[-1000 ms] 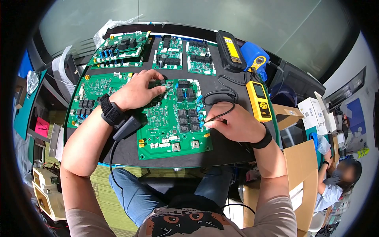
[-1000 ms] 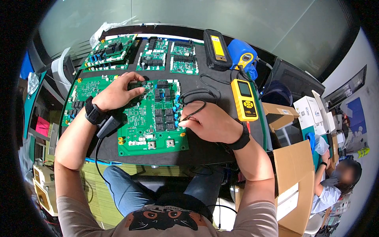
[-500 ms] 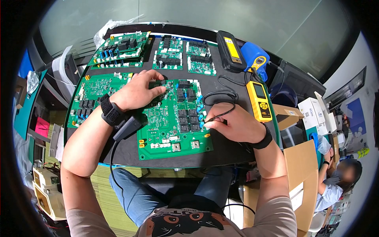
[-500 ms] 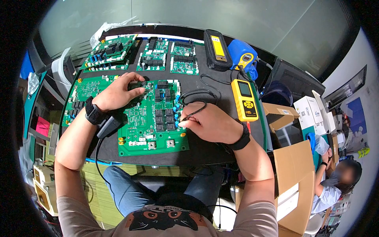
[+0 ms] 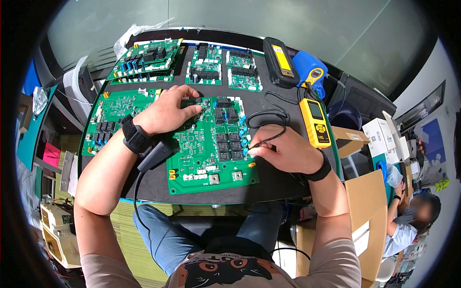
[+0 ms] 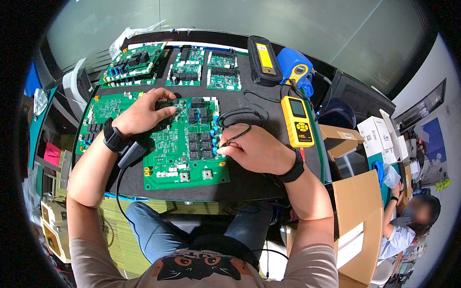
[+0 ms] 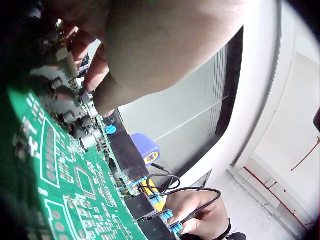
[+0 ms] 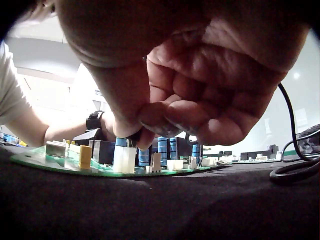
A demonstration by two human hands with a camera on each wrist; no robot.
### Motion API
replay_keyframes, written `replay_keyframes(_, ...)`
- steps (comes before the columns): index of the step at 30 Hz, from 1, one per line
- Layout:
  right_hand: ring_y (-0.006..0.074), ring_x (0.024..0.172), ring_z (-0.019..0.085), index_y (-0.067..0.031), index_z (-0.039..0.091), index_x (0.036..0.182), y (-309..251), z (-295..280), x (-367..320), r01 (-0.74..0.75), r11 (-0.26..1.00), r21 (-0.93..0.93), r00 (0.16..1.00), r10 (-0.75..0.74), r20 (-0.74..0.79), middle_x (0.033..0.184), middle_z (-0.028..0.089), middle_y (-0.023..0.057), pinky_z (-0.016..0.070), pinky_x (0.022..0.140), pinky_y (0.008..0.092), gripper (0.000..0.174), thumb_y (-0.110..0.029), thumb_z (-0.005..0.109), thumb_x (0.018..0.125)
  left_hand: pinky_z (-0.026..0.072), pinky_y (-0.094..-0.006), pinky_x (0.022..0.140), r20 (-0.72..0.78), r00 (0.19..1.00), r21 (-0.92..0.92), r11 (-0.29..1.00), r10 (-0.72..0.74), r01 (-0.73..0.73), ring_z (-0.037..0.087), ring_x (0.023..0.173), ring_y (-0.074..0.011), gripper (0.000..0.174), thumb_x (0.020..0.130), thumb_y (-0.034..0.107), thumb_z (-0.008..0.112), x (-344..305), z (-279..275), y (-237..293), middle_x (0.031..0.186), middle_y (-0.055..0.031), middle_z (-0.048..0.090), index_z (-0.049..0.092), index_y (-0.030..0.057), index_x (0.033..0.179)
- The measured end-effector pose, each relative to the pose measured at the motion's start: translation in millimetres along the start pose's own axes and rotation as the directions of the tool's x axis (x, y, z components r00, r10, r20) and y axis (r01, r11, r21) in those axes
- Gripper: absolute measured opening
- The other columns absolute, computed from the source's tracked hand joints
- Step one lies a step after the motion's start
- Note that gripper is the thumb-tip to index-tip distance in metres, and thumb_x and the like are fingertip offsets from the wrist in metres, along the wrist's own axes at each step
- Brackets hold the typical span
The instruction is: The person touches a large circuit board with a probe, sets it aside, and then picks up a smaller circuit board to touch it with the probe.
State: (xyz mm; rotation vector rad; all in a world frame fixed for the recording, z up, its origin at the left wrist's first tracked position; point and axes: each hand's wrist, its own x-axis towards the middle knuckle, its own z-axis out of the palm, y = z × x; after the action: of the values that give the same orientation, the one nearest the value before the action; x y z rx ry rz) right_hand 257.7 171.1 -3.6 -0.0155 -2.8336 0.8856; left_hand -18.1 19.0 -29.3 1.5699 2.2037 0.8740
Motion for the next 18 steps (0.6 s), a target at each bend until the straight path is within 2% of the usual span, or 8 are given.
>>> replay_keyframes(8,0.0356,0.079,0.061,-0.0034,0.063,0.093,3.3,1.6,-0.1,0.049,0.999,-0.019,0.998,-0.049,-0.042,0.082,0.061,0.0139,0.0483,0.069,0.0433,0.014,-0.016,0.067,0.093,0.0479,-0.0344,0.097,0.007,1.0,-0.025,1.0,-0.002,0.003,0.06,0.112,-0.0199,0.035,0.096,0.02,0.072,1.0,0.8,-2.4,0.118,-0.0114,0.065,0.061,0.0027,0.125)
replay_keyframes(18,0.0356,0.078,0.062,-0.0032,0.063,0.091,2.9,0.2,1.1,0.069,0.998,-0.005,0.997,-0.07,-0.021,0.081,0.061,0.0137,0.0486,0.069,0.0434,0.014,-0.016,0.067,0.093,0.0476,-0.0344,0.098,0.016,1.0,-0.015,1.0,-0.008,0.008,0.06,0.113,-0.02,0.035,0.097,0.02,0.072,0.9,0.0,-0.6,0.119,-0.0116,0.064,0.061,0.0024,0.125)
